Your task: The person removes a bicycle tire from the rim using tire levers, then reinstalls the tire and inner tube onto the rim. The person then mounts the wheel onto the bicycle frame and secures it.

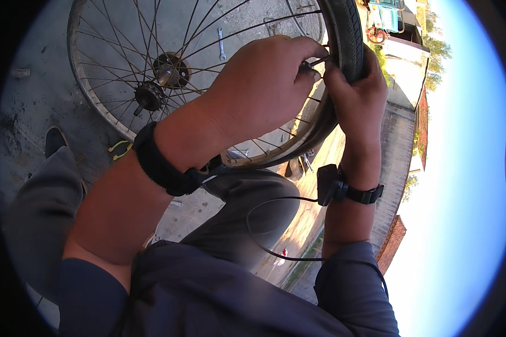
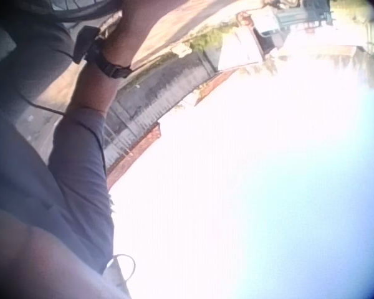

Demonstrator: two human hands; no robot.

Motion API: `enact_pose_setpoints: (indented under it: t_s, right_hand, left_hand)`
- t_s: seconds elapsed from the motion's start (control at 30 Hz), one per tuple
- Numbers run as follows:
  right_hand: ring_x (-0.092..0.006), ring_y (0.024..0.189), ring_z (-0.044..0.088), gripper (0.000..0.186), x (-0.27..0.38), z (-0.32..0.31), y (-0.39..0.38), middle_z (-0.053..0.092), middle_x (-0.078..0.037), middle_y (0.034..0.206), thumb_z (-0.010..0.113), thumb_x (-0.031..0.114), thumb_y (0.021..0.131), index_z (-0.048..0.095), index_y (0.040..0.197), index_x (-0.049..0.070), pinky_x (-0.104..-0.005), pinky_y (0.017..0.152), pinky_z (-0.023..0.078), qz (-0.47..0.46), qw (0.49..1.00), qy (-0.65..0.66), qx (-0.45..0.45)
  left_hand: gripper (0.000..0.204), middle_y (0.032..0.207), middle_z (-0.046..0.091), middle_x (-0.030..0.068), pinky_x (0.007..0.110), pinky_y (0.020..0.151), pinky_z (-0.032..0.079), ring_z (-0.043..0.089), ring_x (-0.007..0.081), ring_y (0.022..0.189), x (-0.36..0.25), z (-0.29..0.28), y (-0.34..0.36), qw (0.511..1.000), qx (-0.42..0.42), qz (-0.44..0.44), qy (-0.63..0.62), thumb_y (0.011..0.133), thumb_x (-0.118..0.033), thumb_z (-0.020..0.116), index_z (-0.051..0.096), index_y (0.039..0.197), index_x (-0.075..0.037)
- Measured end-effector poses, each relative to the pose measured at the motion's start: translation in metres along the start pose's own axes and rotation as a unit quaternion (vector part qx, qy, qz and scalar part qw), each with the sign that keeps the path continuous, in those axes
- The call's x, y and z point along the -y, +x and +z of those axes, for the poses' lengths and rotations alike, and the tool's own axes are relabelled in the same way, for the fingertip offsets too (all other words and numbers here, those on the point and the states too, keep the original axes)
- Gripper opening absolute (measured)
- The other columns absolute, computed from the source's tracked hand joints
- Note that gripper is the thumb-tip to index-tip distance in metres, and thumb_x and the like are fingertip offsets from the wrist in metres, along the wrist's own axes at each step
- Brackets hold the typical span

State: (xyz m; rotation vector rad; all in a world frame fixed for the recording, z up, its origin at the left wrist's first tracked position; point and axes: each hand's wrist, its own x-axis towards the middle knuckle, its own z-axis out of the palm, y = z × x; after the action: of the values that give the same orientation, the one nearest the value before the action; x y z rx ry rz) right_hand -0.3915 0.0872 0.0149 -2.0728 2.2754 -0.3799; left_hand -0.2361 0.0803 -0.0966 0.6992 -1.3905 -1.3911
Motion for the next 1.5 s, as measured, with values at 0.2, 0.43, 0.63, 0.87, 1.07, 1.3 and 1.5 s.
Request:
enact_pose_setpoints:
  t_s: [0.2, 0.43, 0.63, 0.87, 1.07, 1.3, 1.5]
  right_hand:
    - [-0.0413, 0.086, 0.07, 0.045, 0.007, -0.012, 0.018, 0.07, -0.023, 0.089, 0.073, 0.019, 0.077, 0.066, 0.117, 0.0, -0.0457, 0.078, 0.055, -0.025, 0.998, 0.006, 0.063]
    - [-0.0296, 0.074, 0.064, 0.036, 0.013, -0.033, 0.024, 0.065, -0.018, 0.078, 0.072, 0.02, 0.079, 0.067, 0.108, -0.002, -0.042, 0.071, 0.052, -0.071, 0.992, 0.066, 0.078]
    - [-0.0348, 0.071, 0.069, 0.037, 0.031, -0.045, 0.022, 0.067, -0.02, 0.076, 0.07, 0.019, 0.078, 0.069, 0.109, -0.001, -0.0427, 0.07, 0.055, -0.065, 0.989, 0.097, 0.086]
    - [-0.0413, 0.087, 0.07, 0.031, 0.049, -0.059, 0.01, 0.071, -0.022, 0.088, 0.072, 0.021, 0.075, 0.068, 0.098, 0.001, -0.048, 0.079, 0.056, -0.088, 0.99, 0.087, 0.074]
    - [-0.0417, 0.085, 0.07, 0.031, 0.07, -0.062, -0.011, 0.071, -0.022, 0.088, 0.073, 0.022, 0.075, 0.067, 0.096, 0.0, -0.0486, 0.078, 0.057, -0.136, 0.986, 0.091, 0.037]
    - [-0.0399, 0.086, 0.071, 0.031, 0.089, -0.061, -0.021, 0.072, -0.022, 0.09, 0.075, 0.026, 0.078, 0.067, 0.095, 0.001, -0.0476, 0.078, 0.058, -0.142, 0.987, 0.07, 0.031]
    - [-0.0401, 0.09, 0.07, 0.029, 0.105, -0.061, -0.027, 0.072, -0.02, 0.094, 0.071, 0.024, 0.08, 0.067, 0.097, 0.001, -0.0486, 0.08, 0.057, -0.129, 0.99, 0.055, 0.034]
  left_hand:
    - [0.029, 0.102, 0.07, 0.0102, 0.028, 0.069, 0.051, 0.063, 0.0101, 0.079, -0.027, -0.009, 0.005, 1.0, -0.024, -0.011, -0.001, 0.091, 0.006, 0.064, 0.064, 0.12, 0.001]
    - [0.03, 0.111, 0.069, 0.0108, 0.027, 0.085, 0.056, 0.072, 0.0167, 0.102, -0.072, -0.013, -0.005, 0.994, -0.025, -0.1, -0.036, 0.092, 0.011, 0.059, 0.057, 0.121, 0.002]
    - [0.039, 0.111, 0.069, 0.0099, 0.028, 0.085, 0.055, 0.067, 0.0119, 0.094, -0.098, -0.028, -0.019, 0.979, -0.02, -0.175, 0.105, 0.091, 0.0, 0.072, 0.057, 0.126, 0.004]
    - [0.033, 0.105, 0.072, 0.0159, 0.033, 0.079, 0.057, 0.073, 0.0234, 0.091, -0.147, -0.033, -0.041, 0.95, -0.054, 0.005, 0.309, 0.088, -0.002, 0.074, 0.064, 0.119, 0.002]
    - [0.031, 0.098, 0.07, 0.018, 0.041, 0.072, 0.056, 0.069, 0.0366, 0.082, -0.186, -0.044, -0.06, 0.901, -0.014, 0.061, 0.43, 0.086, -0.004, 0.073, 0.067, 0.116, -0.003]
    - [0.036, 0.099, 0.071, 0.0201, 0.043, 0.073, 0.055, 0.07, 0.0373, 0.085, -0.21, -0.057, -0.063, 0.885, 0.037, 0.026, 0.463, 0.09, -0.007, 0.068, 0.067, 0.125, -0.001]
    - [0.035, 0.092, 0.071, 0.023, 0.044, 0.073, 0.054, 0.069, 0.04, 0.082, -0.237, -0.065, -0.054, 0.865, 0.082, -0.017, 0.496, 0.091, -0.008, 0.066, 0.068, 0.125, 0.0]
